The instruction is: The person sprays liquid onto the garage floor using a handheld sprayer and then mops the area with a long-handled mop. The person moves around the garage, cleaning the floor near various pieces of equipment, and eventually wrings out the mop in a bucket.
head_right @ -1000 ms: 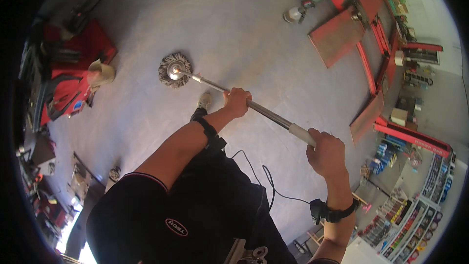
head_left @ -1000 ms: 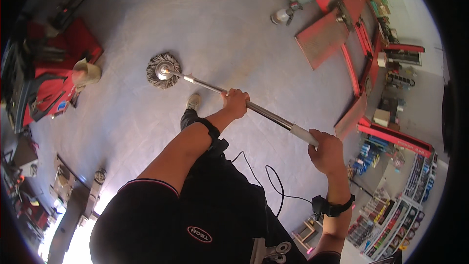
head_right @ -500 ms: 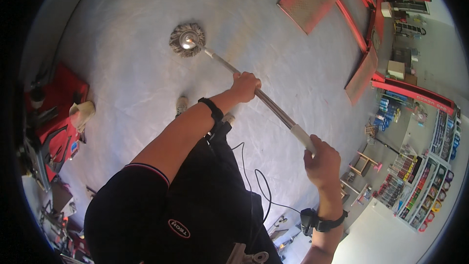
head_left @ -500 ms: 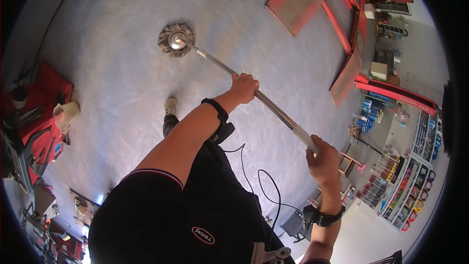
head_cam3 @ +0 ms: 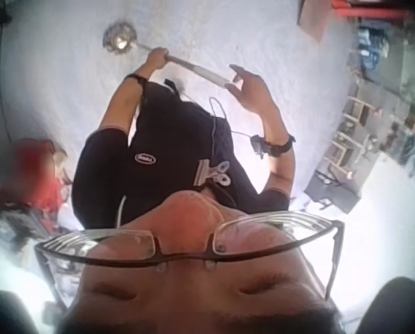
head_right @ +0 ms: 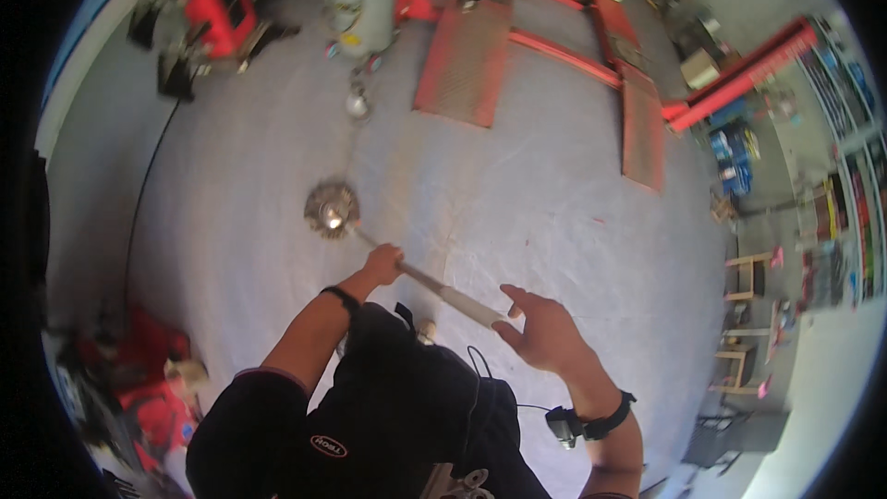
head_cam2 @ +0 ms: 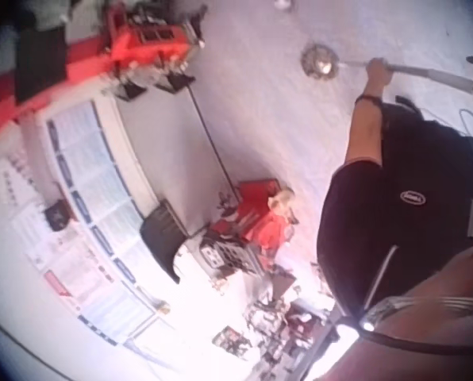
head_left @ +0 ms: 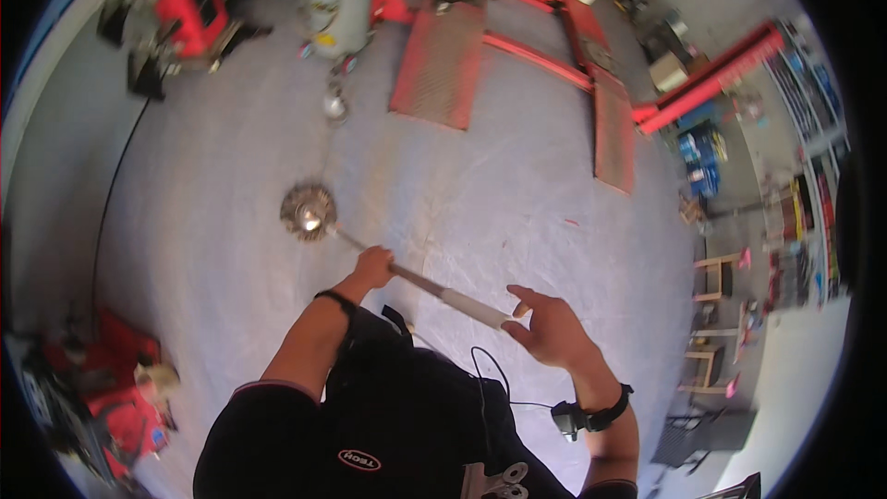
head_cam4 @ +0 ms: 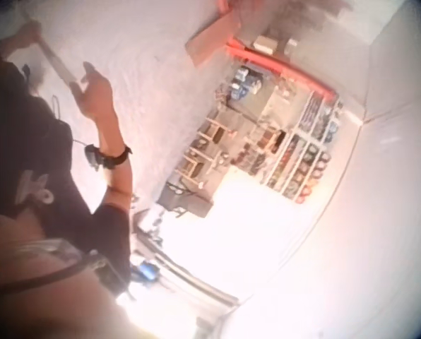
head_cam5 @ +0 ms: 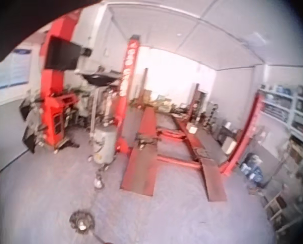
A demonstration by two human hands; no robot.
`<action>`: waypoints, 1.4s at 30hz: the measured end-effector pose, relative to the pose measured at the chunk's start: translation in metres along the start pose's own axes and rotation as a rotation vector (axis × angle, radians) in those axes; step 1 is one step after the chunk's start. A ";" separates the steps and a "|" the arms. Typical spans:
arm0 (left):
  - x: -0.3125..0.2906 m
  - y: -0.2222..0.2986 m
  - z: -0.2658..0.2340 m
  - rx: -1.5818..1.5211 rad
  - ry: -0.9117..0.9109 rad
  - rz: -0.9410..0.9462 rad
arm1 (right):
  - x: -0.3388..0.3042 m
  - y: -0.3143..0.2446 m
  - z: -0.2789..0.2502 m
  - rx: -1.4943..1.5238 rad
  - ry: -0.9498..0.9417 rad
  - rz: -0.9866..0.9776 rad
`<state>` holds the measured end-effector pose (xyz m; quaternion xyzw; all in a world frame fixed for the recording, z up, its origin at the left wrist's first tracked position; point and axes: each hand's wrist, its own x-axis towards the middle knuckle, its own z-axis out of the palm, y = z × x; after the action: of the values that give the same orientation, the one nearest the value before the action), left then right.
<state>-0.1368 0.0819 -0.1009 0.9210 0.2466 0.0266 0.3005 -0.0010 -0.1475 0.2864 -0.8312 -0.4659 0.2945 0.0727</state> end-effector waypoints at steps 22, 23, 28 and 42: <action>0.401 -0.005 -0.318 -0.622 0.757 -0.343 | 0.050 0.407 -0.109 0.309 0.316 0.728; 0.426 0.012 -0.328 -0.649 0.753 -0.308 | 0.058 0.418 -0.114 0.338 0.321 0.750; 0.559 0.134 -0.360 -0.754 0.650 -0.126 | 0.093 0.491 -0.129 0.413 0.343 0.828; 0.814 0.415 -0.337 -1.054 0.724 0.086 | 0.218 0.817 -0.297 0.349 0.310 0.733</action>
<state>0.6924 0.3574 0.3287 0.5913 0.2491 0.4657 0.6095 0.8476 -0.3773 0.1137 -0.9514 -0.0666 0.2469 0.1717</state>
